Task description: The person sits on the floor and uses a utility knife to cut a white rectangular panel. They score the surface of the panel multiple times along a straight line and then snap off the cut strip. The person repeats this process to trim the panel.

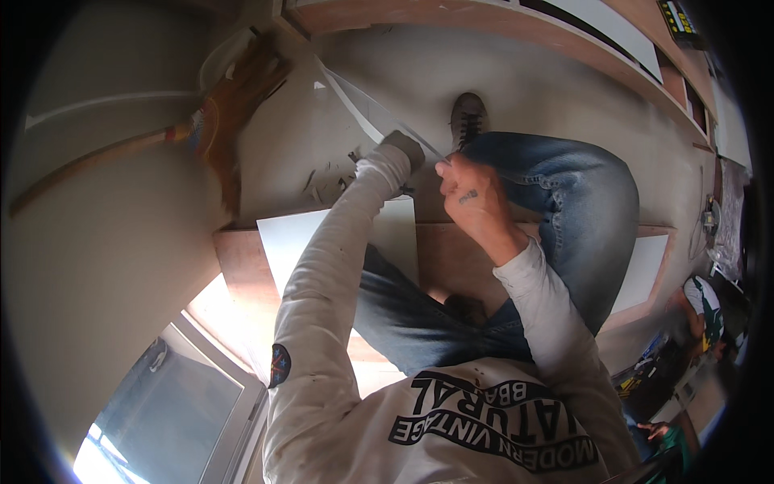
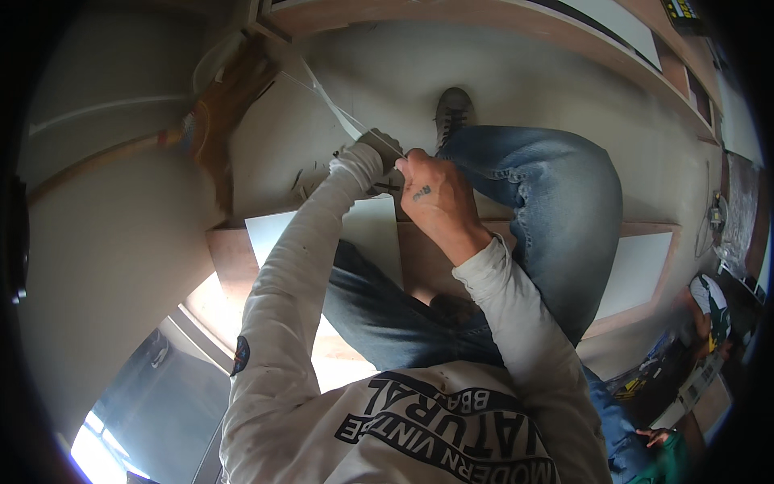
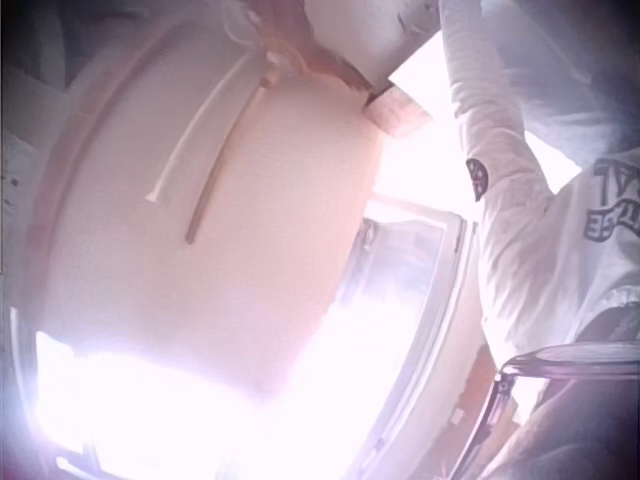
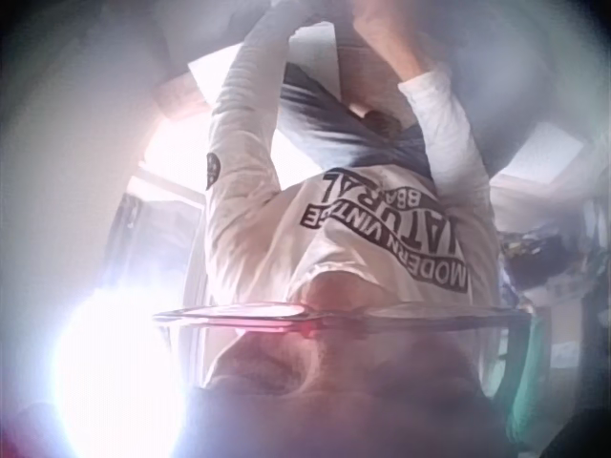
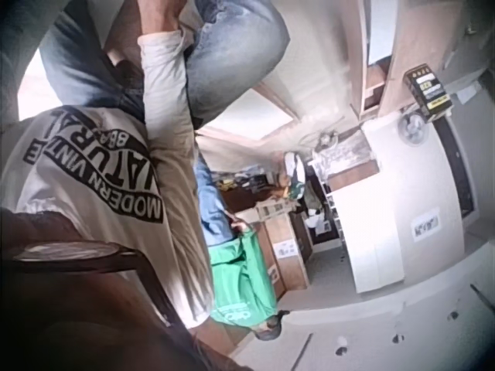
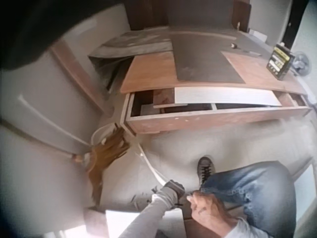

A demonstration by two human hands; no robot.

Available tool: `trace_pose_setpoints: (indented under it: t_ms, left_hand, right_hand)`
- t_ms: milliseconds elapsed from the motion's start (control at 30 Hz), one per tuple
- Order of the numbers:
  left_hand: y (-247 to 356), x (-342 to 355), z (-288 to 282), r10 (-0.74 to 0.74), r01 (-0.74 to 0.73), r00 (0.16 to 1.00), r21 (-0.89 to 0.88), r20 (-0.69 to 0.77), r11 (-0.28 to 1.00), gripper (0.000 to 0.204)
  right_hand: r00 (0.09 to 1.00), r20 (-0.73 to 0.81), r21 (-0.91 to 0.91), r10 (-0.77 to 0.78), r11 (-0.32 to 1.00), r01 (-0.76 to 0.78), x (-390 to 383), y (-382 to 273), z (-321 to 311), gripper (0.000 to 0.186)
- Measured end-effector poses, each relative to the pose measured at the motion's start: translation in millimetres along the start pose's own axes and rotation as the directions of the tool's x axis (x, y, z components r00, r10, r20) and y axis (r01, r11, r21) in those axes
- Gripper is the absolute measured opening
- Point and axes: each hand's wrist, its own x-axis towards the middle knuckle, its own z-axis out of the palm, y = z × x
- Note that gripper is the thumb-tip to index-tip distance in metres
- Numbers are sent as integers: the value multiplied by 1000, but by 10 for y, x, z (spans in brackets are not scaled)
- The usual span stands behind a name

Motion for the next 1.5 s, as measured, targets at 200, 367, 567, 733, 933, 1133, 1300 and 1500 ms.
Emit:
trace_pose_setpoints:
  t_ms: [200, 367, 567, 733, 933, 1133, 1300, 1500]
  left_hand:
    - [-688, -695, 258, -103, 112, 992, 141, -70, 984, 47]
    - [-1194, -1471, 1113, -452, 330, 689, -309, -567, 892, 61]
    - [-1137, -2032, 1659, -612, 90, 745, -869, -265, 487, 32]
    - [-1028, -2009, 1548, -412, 102, 911, -975, 13, 195, 36]
    - [-1060, -1953, 1326, -393, 416, 891, -760, 228, 500, 26]
    - [-1344, -2237, 1591, -308, 44, 951, -967, -36, 250, 25]
    - [-1277, -2191, 1589, -263, 94, 965, -939, 4, 330, 26]
    - [-1274, -2141, 1594, -294, 181, 949, -962, 116, 205, 25]
  right_hand:
    - [990, 138, -139, -33, 989, 52, -61, 18, 100, 16]
    - [934, 350, -233, -68, 960, 157, -439, -19, 486, 10]
    - [834, 539, -371, -118, 856, 360, -704, -185, 1043, 20]
    - [820, 544, -405, -179, 800, 443, -804, -405, 1341, 27]
    - [812, 557, -333, -173, 849, 410, -751, -330, 1463, 16]
    - [781, 616, -320, -102, 874, 366, -605, -547, 1504, 18]
    - [808, 570, -324, -151, 862, 390, -597, -412, 1616, 14]
    - [806, 571, -260, -155, 897, 357, -519, -329, 1632, 13]
